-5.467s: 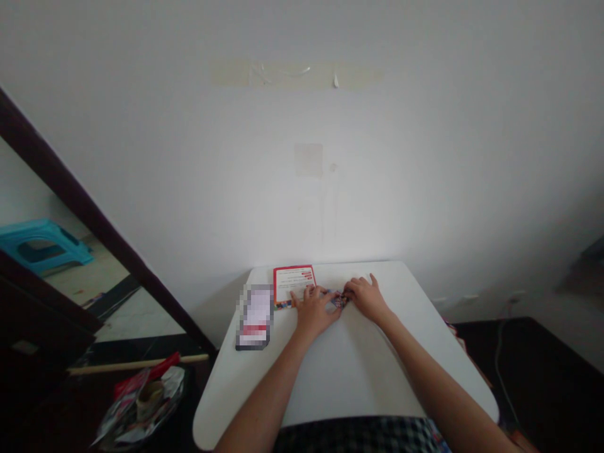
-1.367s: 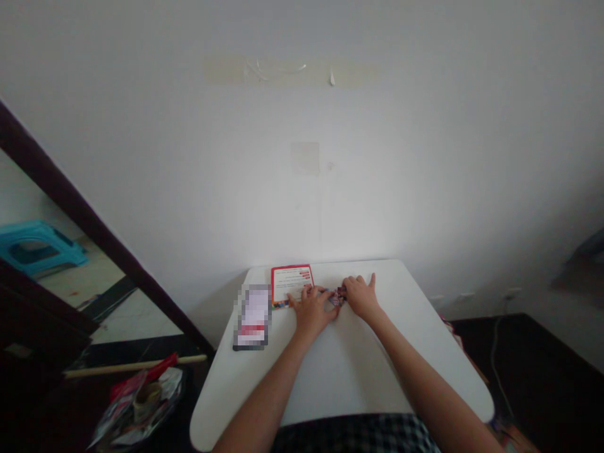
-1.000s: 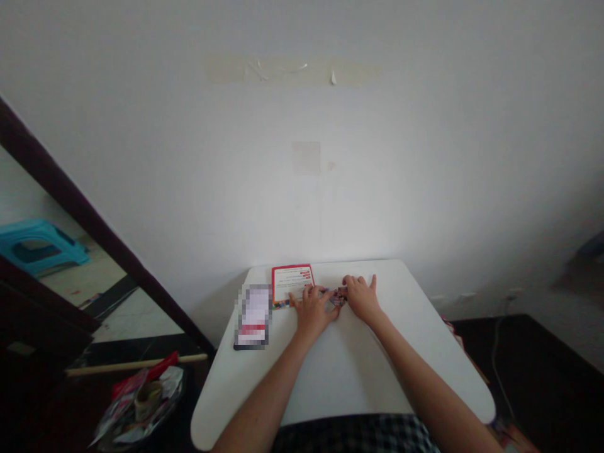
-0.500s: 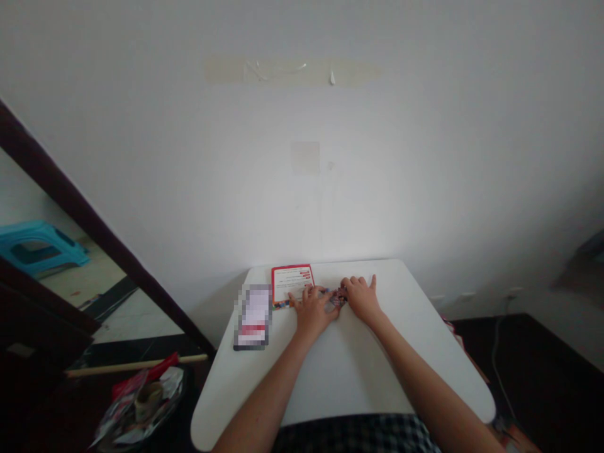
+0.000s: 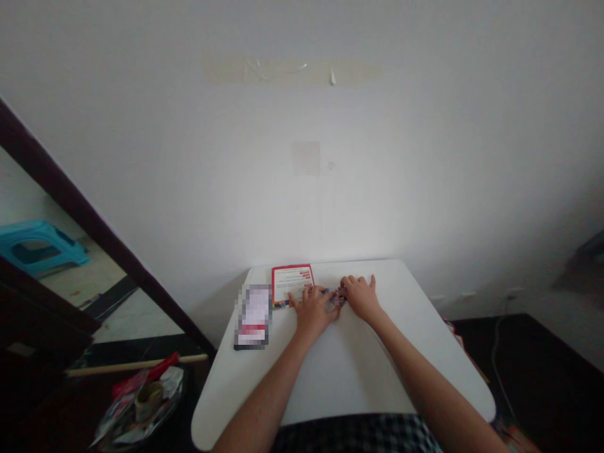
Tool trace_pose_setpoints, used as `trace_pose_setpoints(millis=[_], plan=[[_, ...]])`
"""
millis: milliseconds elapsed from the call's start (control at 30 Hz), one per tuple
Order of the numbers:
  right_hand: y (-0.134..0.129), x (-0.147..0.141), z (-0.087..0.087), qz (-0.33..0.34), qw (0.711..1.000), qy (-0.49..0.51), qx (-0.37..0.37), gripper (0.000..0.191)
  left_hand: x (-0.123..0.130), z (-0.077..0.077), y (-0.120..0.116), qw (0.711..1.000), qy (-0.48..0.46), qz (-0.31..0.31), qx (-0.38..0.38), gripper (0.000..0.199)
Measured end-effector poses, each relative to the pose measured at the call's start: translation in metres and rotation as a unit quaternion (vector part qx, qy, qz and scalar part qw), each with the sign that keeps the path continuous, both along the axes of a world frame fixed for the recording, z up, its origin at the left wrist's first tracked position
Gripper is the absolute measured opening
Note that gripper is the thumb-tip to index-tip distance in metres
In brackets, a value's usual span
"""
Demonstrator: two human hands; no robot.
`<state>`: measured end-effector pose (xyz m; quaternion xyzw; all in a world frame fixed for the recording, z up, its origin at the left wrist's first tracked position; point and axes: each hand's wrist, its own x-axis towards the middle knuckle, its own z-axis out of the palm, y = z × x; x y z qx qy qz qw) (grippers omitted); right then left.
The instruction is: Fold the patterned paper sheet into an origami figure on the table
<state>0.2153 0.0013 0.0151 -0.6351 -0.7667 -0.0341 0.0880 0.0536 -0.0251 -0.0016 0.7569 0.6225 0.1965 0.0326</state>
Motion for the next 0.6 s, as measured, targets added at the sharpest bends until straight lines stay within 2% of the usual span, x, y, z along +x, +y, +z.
trace_pose_setpoints(millis=[600], plan=[[0.0047, -0.0030, 0.0043, -0.005, 0.999, -0.025, -0.033, 0.025, 0.0012, -0.0028, 0.0011, 1.000, 0.005, -0.005, 0.004, 0.036]])
